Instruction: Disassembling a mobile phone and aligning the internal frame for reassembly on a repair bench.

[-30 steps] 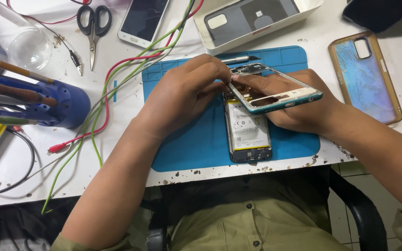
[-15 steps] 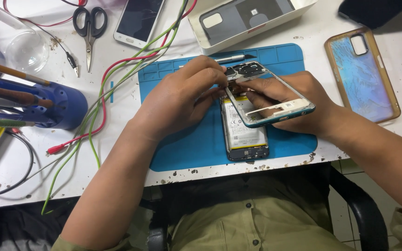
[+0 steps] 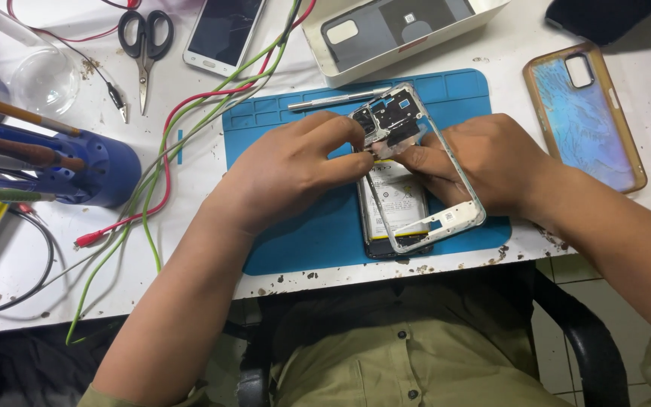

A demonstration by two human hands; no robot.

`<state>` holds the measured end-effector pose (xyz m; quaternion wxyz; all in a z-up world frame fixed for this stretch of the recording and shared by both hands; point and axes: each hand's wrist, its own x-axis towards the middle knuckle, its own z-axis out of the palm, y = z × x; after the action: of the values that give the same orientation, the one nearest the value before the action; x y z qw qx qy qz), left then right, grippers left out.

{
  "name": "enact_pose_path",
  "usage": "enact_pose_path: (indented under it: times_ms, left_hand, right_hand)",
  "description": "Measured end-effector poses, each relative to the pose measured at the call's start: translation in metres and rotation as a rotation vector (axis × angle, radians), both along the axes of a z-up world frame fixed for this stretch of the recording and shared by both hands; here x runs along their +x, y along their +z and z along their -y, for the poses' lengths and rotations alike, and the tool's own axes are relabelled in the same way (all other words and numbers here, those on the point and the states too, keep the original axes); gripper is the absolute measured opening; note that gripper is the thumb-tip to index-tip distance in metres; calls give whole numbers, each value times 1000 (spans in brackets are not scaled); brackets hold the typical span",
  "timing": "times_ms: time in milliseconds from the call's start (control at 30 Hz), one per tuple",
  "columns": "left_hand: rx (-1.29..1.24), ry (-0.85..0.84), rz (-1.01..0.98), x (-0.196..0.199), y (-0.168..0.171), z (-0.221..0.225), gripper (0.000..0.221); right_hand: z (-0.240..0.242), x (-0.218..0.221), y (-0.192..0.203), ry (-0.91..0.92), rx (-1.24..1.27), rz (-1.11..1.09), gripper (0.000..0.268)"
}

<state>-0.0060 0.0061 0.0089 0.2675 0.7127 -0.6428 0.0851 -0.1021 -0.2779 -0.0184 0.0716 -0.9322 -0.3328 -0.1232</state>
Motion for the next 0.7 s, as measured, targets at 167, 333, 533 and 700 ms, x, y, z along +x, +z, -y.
enact_pose_path:
  times_ms: [167, 333, 533, 700]
  left_hand:
    - [49, 10, 38, -1, 2, -2, 27]
    - [67, -6, -54, 1, 1, -2, 24]
    - [-30, -56, -341, 5, 8, 0, 19]
    - [-33, 121, -479, 8, 6, 4, 51]
  right_hand:
    - [12, 5, -2, 42, -91, 15, 46]
    - [13, 5, -4, 100, -23, -5, 26]
    - [18, 7, -8, 153, 17, 30, 15]
    - [16, 8, -4, 155, -7, 18, 19]
